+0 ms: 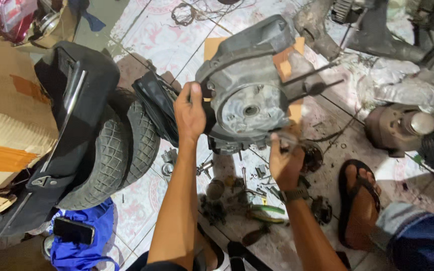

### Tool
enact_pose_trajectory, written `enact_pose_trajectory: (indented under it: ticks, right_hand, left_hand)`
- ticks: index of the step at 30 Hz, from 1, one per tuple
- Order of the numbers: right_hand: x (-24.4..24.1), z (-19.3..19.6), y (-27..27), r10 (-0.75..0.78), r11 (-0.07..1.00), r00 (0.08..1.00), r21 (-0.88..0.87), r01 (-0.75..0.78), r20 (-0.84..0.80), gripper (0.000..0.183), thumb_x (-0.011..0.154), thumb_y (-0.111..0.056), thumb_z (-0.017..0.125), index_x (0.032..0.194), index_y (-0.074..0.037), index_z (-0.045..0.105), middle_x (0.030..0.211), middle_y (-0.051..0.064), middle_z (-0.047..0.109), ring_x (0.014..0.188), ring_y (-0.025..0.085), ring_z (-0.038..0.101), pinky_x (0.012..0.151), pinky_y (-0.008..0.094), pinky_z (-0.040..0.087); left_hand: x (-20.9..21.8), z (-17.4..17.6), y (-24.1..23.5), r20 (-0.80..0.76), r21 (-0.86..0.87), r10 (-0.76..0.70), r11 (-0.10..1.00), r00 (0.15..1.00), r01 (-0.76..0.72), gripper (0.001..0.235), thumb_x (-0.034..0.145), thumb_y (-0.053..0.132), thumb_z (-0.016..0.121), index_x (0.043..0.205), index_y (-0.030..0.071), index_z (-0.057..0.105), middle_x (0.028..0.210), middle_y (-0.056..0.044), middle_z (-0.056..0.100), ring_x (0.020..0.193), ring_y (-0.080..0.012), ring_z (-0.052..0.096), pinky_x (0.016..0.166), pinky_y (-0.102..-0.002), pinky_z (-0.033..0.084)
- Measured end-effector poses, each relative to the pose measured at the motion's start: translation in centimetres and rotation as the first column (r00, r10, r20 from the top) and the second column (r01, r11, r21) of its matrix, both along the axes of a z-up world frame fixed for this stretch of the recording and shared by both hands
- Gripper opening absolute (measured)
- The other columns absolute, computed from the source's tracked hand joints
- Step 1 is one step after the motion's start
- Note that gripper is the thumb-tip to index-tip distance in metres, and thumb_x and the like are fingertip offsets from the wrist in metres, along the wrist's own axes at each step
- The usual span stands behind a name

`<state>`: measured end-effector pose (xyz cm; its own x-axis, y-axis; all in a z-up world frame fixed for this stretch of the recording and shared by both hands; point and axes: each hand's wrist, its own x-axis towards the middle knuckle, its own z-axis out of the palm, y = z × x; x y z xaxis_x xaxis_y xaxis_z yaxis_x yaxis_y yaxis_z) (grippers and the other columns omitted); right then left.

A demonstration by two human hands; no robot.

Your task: The person uses a screwdriver to loosen and remove bolts from a motorcycle engine casing. They then use a chisel and hammer to tap and pry the casing apart, working on the engine while seated on the floor.

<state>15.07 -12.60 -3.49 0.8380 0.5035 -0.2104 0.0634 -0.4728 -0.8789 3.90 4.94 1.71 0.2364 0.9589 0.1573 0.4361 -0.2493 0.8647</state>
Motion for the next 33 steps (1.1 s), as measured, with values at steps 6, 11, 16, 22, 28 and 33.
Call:
enact_pose_trajectory:
  ticks: [6,11,16,22,28,33]
  right_hand:
    - [2.3,-5.0,-2.6,0.355,0.934,0.241,-0.329,-0.142,0.903,0.011,0.081,-0.007,0.078,0.089,-0.002,0.071,0.080,0.017,0.069,0.078,0.028,0.069,0.073,0.036,0.052]
    - [1.1,-3.4,-1.3,0.058,0.955,0.998,0.293,-0.054,-0.004,0.014,0.085,-0.007,0.067,0.094,0.002,0.063,0.090,0.017,0.068,0.091,0.025,0.067,0.080,0.032,0.053]
    - [1.8,0.2,-0.9,0.164,0.961,0.982,0.240,-0.137,-0.094,0.010,0.087,-0.016,0.060,0.089,-0.006,0.064,0.089,0.007,0.070,0.084,0.019,0.067,0.078,0.032,0.055]
    - [1.9,0.1,-1.4,0.182,0.964,0.983,0.199,-0.175,-0.018,0.014,0.089,-0.021,0.059,0.088,-0.007,0.064,0.086,0.006,0.069,0.080,0.017,0.065,0.079,0.030,0.051]
    - [2.1,-1.6,-1.2,0.272,0.906,0.960,0.316,-0.281,0.074,0.007,0.089,-0.007,0.056,0.085,-0.009,0.060,0.079,0.006,0.069,0.067,0.013,0.067,0.062,0.023,0.058]
    - [1.8,0.1,-0.8,0.201,0.948,0.977,0.236,-0.212,0.073,0.014,0.092,-0.012,0.054,0.079,-0.011,0.061,0.067,0.001,0.064,0.053,0.008,0.055,0.050,0.021,0.048]
  left_hand:
    - [0.2,1.5,-0.4,0.039,-0.025,0.026,0.999,0.999,-0.025,0.049,0.100,0.027,0.020,0.096,-0.001,0.059,0.084,-0.032,0.060,0.085,-0.0491,0.058,0.083,-0.052,0.044]
    - [0.6,1.0,-0.4,0.020,-0.028,0.055,0.998,0.998,-0.054,0.059,0.098,0.035,0.015,0.096,0.003,0.065,0.087,-0.018,0.068,0.087,-0.0307,0.064,0.082,-0.041,0.046]
    - [0.5,0.4,-0.5,-0.021,-0.077,0.108,0.991,0.994,-0.109,0.068,0.095,0.046,0.013,0.097,0.001,0.063,0.085,-0.010,0.072,0.090,-0.0249,0.065,0.081,-0.034,0.046]
    - [0.4,-0.1,-0.6,-0.033,-0.074,0.145,0.986,0.989,-0.147,0.069,0.095,0.046,0.014,0.101,0.000,0.065,0.093,-0.015,0.070,0.091,-0.0261,0.064,0.080,-0.034,0.047]
    - [1.0,0.7,-0.7,-0.003,-0.010,0.126,0.992,0.992,-0.126,0.074,0.097,0.045,0.010,0.088,-0.001,0.068,0.082,-0.011,0.072,0.088,-0.0266,0.065,0.086,-0.032,0.046]
    - [0.9,-0.1,-0.7,-0.068,0.038,0.227,0.974,0.972,-0.225,0.064,0.097,0.039,0.016,0.094,-0.003,0.065,0.085,-0.019,0.070,0.084,-0.0345,0.065,0.076,-0.040,0.046]
